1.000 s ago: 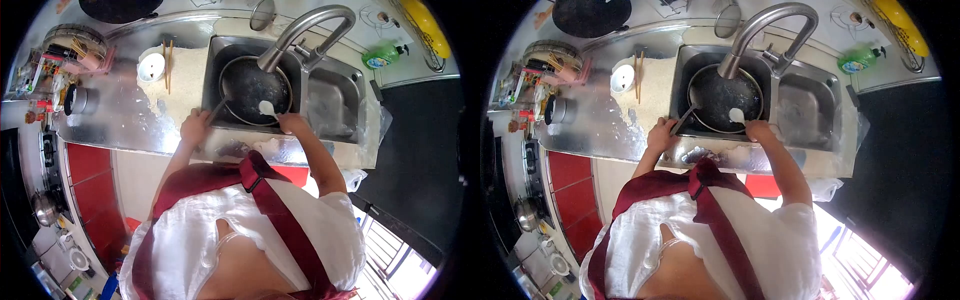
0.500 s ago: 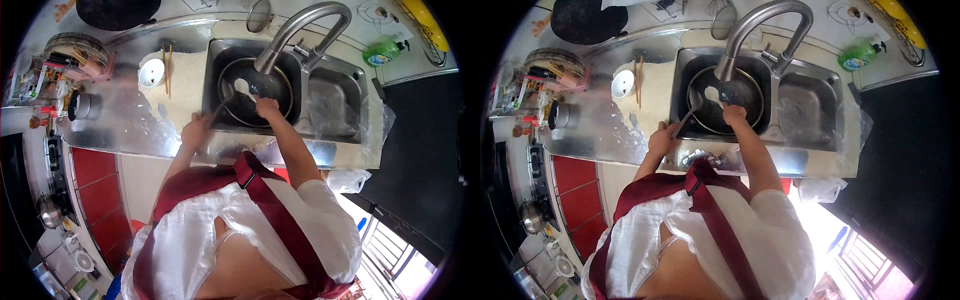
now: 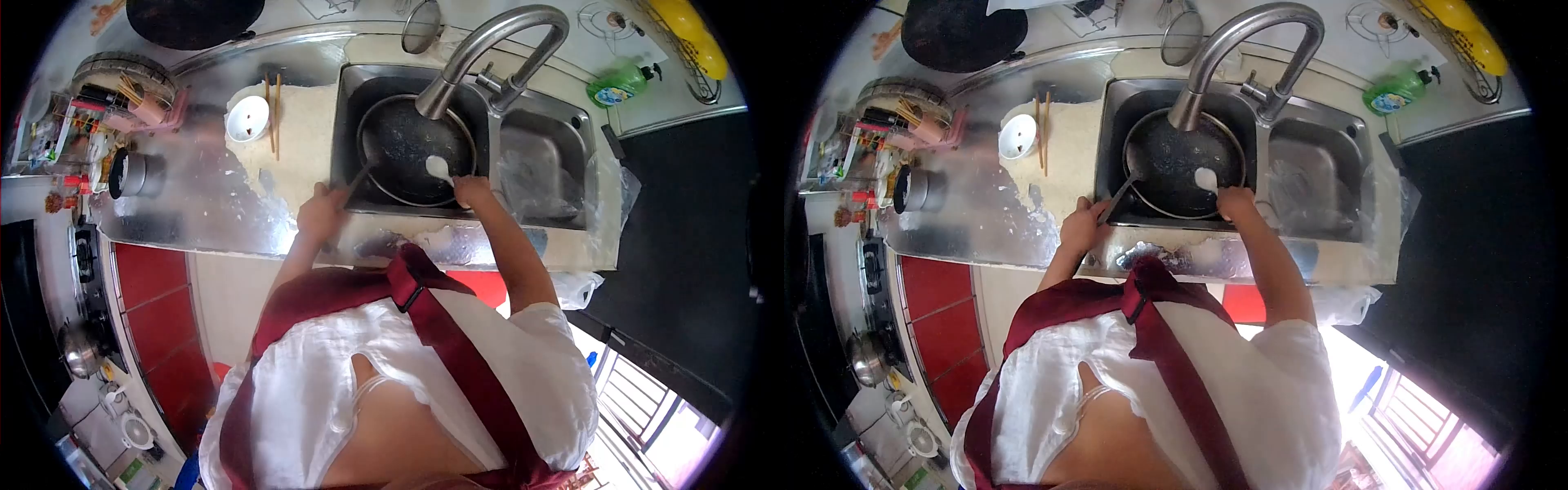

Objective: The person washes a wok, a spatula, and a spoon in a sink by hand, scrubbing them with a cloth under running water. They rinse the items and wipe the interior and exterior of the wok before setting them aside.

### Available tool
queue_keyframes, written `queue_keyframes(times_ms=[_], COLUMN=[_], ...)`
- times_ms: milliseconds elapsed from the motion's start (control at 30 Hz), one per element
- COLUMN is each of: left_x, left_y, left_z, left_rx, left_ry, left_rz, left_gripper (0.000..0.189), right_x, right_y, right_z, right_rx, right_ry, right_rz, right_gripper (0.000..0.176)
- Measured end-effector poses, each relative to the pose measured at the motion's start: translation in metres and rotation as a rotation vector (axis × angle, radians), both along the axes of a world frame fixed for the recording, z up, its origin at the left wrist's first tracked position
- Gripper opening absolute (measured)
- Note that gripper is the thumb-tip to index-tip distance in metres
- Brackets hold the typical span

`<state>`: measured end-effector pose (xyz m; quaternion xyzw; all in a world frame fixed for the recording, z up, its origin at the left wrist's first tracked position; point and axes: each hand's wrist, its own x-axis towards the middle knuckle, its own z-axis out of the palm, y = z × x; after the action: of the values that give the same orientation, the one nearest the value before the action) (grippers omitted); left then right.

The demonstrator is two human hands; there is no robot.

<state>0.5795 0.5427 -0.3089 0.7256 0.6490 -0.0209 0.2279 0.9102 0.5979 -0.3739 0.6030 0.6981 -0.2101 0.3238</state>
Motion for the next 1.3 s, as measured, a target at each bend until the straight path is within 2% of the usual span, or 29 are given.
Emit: queue_keyframes(times_ms=[67,100,167,200,267,300,367,533,600,700,800,900,933,967,1033,1067,1133,1300], left_x=[0.003,0.003,0.003,0.002,0.001,0.001,0.002,0.004,-0.001,-0.002,0.001,0.004,0.004,0.004,0.004,0.004,0.002,-0.001], left_y=[0.001,0.002,0.003,0.003,0.002,0.002,0.002,0.003,0.004,0.003,0.002,0.002,0.001,0.0,0.0,-0.001,0.001,0.0], left_z=[0.004,0.005,0.007,0.006,0.0,0.001,0.004,0.002,-0.011,-0.011,-0.008,0.002,0.003,0.004,0.005,0.005,0.004,-0.006], left_rx=[-0.012,-0.01,-0.065,-0.063,-0.043,-0.042,-0.053,-0.062,-0.063,-0.049,-0.05,-0.062,-0.064,-0.07,-0.075,-0.066,-0.05,-0.019], left_ry=[-0.018,-0.021,0.0,0.0,-0.014,-0.011,-0.027,0.045,0.073,0.058,0.073,0.062,0.059,0.06,0.058,0.044,0.027,-0.003], left_rz=[0.024,0.021,0.042,0.042,0.054,0.058,0.041,0.039,0.014,0.004,0.001,0.03,0.027,0.025,0.014,0.009,0.0,-0.015], left_gripper=[0.053,0.053,0.055,0.055,0.056,0.056,0.056,0.055,0.053,0.052,0.051,0.051,0.051,0.051,0.052,0.053,0.054,0.057], right_x=[-0.001,-0.006,-0.028,-0.034,-0.047,-0.055,-0.073,-0.091,-0.082,-0.054,-0.016,0.008,0.01,0.01,0.006,0.007,0.007,-0.034], right_y=[-0.008,-0.01,-0.011,-0.012,-0.013,-0.009,0.006,0.051,0.066,0.08,0.066,0.045,0.033,0.022,0.004,0.0,-0.003,-0.009], right_z=[0.013,0.023,0.038,0.028,0.001,-0.001,0.002,-0.029,-0.049,-0.053,-0.052,-0.072,-0.057,-0.043,-0.018,-0.016,-0.01,0.003], right_rx=[-0.072,-0.07,-0.159,-0.156,0.063,0.063,0.105,0.216,0.33,0.269,0.37,0.342,0.297,0.296,0.198,0.197,0.019,0.005], right_ry=[0.124,0.12,0.302,0.302,0.406,0.409,0.351,0.3,0.195,0.07,0.043,-0.024,-0.033,-0.035,-0.058,-0.062,0.077,0.245], right_rz=[0.046,0.043,-0.026,-0.025,-0.021,-0.017,-0.025,-0.15,-0.158,-0.257,-0.158,-0.262,-0.136,-0.14,0.045,0.036,0.182,0.098], right_gripper=[0.042,0.042,0.042,0.042,0.038,0.038,0.039,0.034,0.033,0.026,0.023,0.023,0.021,0.021,0.019,0.019,0.021,0.025])
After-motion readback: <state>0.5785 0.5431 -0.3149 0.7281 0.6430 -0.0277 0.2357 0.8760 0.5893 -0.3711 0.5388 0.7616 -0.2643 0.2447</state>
